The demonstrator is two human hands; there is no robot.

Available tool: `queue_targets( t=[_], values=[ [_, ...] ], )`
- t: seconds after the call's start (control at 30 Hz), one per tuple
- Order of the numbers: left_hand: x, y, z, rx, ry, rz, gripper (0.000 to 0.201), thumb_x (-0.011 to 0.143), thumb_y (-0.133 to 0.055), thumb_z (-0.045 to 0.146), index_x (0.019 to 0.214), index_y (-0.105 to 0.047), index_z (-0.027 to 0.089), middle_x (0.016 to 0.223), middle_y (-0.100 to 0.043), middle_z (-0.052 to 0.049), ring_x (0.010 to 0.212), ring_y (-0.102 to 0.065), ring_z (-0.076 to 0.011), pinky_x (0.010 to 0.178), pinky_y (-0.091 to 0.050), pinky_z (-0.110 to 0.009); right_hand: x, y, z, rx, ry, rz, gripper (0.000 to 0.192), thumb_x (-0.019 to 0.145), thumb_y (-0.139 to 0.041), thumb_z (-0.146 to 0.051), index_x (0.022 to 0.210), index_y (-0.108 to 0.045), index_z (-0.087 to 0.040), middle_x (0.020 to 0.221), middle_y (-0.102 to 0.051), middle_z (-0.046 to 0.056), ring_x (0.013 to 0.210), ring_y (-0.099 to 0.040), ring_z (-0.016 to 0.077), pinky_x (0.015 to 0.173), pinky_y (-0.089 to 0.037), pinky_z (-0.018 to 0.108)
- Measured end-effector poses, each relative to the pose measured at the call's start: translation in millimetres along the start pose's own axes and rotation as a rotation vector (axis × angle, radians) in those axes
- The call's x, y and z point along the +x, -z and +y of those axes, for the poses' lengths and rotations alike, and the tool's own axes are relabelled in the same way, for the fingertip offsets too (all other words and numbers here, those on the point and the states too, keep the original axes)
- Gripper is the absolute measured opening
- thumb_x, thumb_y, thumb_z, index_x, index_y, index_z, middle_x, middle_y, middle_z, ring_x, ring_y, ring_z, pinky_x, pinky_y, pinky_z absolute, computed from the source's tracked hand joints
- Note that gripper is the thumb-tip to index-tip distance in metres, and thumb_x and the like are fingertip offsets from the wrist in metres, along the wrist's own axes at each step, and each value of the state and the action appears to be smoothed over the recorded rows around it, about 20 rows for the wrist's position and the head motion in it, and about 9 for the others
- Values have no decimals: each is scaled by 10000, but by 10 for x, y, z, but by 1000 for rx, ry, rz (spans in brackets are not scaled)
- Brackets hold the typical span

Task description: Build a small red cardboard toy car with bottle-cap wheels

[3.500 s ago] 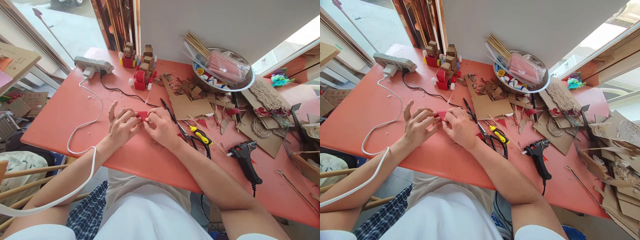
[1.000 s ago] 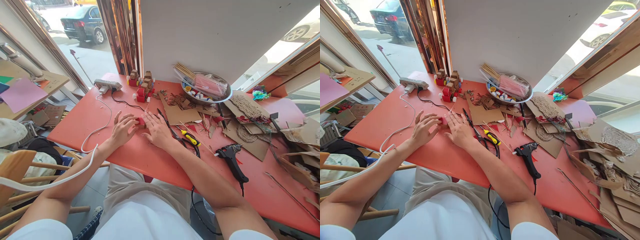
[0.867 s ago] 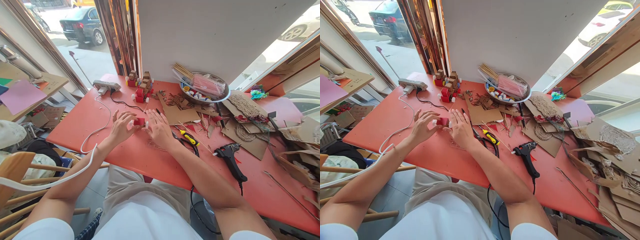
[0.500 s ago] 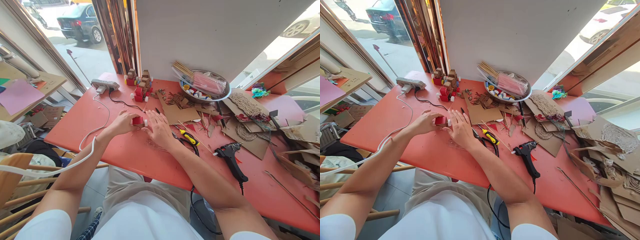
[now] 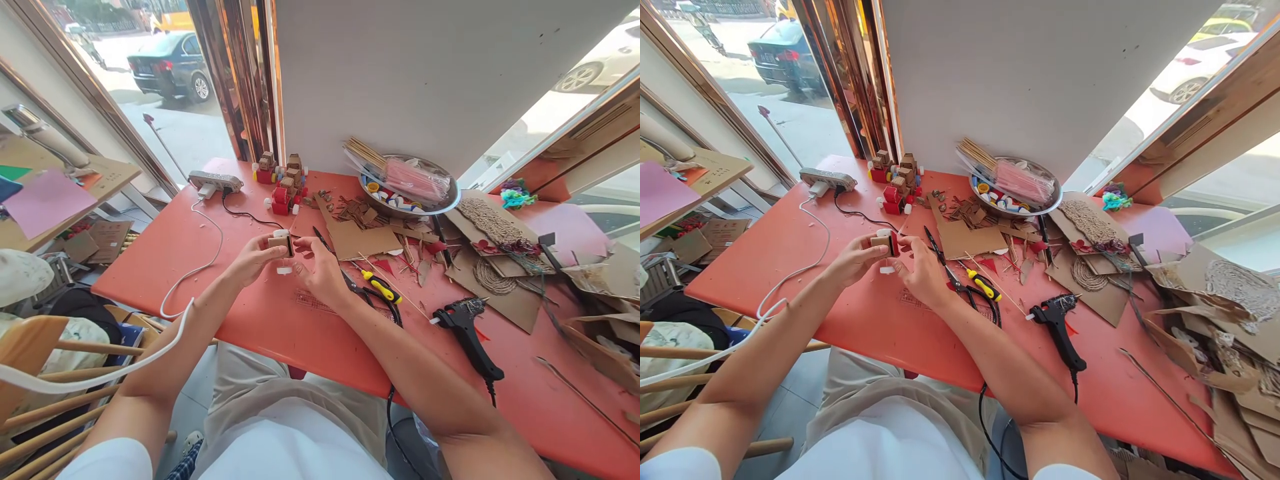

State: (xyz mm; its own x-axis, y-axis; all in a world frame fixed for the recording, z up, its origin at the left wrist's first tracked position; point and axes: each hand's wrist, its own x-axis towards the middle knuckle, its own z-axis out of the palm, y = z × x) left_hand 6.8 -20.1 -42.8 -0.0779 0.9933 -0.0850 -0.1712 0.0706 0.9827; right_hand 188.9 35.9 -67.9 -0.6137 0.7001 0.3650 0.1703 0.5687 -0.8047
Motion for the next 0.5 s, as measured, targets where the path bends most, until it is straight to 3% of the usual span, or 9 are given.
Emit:
queue_targets(
  t=[0.1,0.27,0.37,0.5],
  values=[
    [-2,-8,-41,-27,3,-21,472,620,-974,505,897,-791,170,917,-826,-109,967,-793,-321,859,-603,-399,-6,-7,-21,-35,18,-26,277,1001,-632,-379,1228,-652,-222,1245,-785,128,1133,-747,279,989,-616,440],
    [40,40,-111,9,-31,67,562,528,-1007,398,989,-774,177,809,-778,-29,788,-743,-235,726,-578,-339,6,17,0,-126,4,-44,275,994,-605,-318,1234,-676,-206,1281,-778,140,1215,-721,299,1041,-593,451],
    [83,99,-142,113,-60,71,590,478,-1015,400,960,-755,180,844,-783,-29,771,-719,-216,744,-584,-342,12,21,21,-182,5,-49,307,973,-597,-271,1260,-668,-188,1314,-768,158,1259,-704,313,1072,-577,467],
    [106,225,-175,382,-138,88,559,477,-998,472,905,-761,203,942,-814,-56,899,-736,-255,883,-591,-382,4,24,14,-253,15,-82,322,990,-603,-287,1297,-660,-209,1302,-773,142,1242,-705,320,1080,-567,479]
  ],
)
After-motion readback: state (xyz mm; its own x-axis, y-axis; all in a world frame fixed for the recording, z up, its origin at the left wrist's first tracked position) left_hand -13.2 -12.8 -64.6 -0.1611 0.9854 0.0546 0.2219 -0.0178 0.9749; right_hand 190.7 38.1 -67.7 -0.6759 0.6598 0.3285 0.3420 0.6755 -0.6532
